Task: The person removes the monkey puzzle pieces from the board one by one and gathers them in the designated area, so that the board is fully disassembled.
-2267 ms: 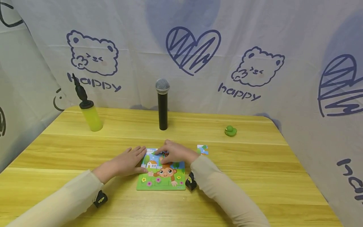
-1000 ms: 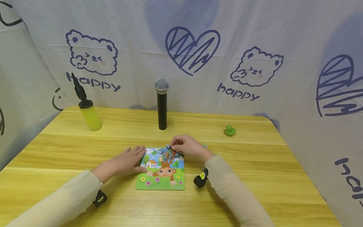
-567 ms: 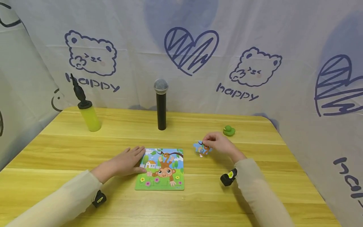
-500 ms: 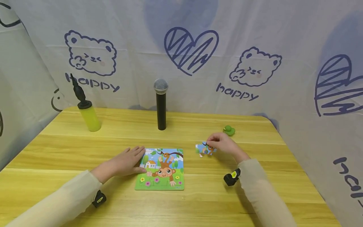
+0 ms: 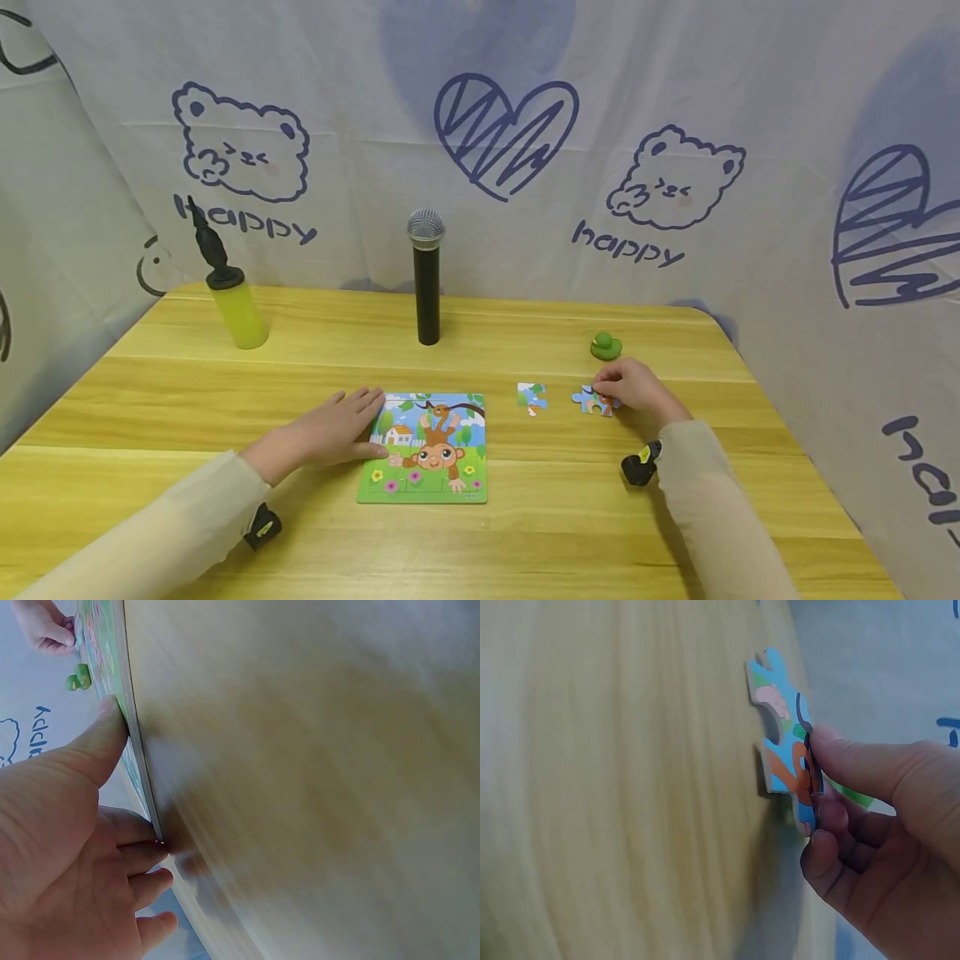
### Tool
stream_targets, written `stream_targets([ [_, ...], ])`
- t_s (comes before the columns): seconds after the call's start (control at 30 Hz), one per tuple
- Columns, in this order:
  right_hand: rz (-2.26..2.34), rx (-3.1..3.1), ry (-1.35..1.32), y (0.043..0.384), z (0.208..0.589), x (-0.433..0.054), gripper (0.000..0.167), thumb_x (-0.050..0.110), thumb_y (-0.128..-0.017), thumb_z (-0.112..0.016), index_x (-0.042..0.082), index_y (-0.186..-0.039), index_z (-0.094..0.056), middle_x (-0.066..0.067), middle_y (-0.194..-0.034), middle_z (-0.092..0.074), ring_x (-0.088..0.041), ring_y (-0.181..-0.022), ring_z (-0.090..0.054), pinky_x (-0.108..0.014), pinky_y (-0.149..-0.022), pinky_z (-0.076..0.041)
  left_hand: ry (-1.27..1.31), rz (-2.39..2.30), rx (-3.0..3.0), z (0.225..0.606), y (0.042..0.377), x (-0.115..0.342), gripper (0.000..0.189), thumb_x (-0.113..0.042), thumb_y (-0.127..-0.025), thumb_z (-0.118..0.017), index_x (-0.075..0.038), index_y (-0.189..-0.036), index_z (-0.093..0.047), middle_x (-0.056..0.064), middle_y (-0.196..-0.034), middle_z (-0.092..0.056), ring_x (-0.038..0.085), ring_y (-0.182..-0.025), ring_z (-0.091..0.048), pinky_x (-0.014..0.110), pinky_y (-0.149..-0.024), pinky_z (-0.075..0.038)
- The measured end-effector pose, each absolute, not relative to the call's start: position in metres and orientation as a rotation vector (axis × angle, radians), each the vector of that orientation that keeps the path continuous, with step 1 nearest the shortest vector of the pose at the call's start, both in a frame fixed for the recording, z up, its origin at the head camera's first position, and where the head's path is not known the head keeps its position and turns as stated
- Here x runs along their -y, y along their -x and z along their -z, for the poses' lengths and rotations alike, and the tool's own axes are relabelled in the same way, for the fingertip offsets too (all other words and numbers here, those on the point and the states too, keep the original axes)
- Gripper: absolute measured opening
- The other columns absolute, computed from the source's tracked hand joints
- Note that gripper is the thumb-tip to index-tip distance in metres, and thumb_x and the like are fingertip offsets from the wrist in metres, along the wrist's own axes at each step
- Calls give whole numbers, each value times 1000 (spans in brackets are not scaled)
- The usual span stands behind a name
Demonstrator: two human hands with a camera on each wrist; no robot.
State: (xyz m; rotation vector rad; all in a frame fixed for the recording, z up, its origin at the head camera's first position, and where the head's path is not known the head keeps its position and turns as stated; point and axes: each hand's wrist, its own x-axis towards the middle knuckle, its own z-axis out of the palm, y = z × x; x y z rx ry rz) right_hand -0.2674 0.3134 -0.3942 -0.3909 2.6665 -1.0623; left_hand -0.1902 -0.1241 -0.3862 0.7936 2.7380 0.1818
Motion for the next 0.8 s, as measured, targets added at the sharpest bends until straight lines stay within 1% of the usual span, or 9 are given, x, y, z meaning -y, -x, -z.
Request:
stream_targets([
  [0.03,1061,-2671,380,268,395,-315,16,6,-91,-57,-7,-95,-65,-5,-73,-62,-16,-61,-53,-25,-53,-45,-816,-210,-2744,389,191,126,85,-53,-89,-49,9,-141,-24,24,-146,-20,38,-134,-15,51,-108,-10],
  [0.13,1062,-2681,368,270,398,-318,16,5,-91,-57,-8,-95,-65,-5,-72,-62,-16,-60,-53,-26,-52,-46,-822,-217,-2741,389,191,126,86,-55,-88,-48,9,-141,-24,24,-146,-20,38,-135,-15,52,-108,-9],
  [0.23,1057,-2693,362,270,398,-318,17,5,-91,-57,-9,-95,-66,-5,-71,-63,-16,-59,-53,-26,-52,-46,-819,-202,-2747,390,192,126,86,-55,-88,-48,9,-141,-24,24,-147,-20,38,-135,-15,52,-108,-11],
  [0.3,1063,-2690,364,270,398,-318,17,5,-91,-57,-9,-95,-66,-5,-70,-62,-16,-58,-54,-26,-51,-46,-793,-166,-2742,387,191,124,82,-51,-89,-50,8,-141,-25,22,-147,-20,37,-135,-16,51,-108,-13],
  [0.47,1098,-2669,357,270,398,-318,19,6,-91,-56,-9,-96,-67,-6,-65,-60,-17,-56,-55,-27,-49,-46,-795,-165,-2742,388,192,124,81,-50,-90,-50,8,-141,-25,22,-147,-20,37,-135,-16,51,-108,-13],
  [0.63,1069,-2693,367,272,399,-318,18,5,-91,-57,-9,-96,-66,-5,-69,-62,-17,-57,-55,-27,-50,-47,-798,-157,-2743,389,192,124,81,-50,-90,-50,8,-141,-25,22,-147,-20,37,-135,-16,51,-108,-14],
  [0.8,1004,-2744,374,272,395,-313,19,6,-90,-59,-8,-100,-65,-6,-72,-63,-19,-59,-56,-29,-53,-49,-795,-153,-2745,389,193,124,82,-51,-90,-50,8,-141,-25,22,-147,-20,37,-135,-16,51,-108,-14],
])
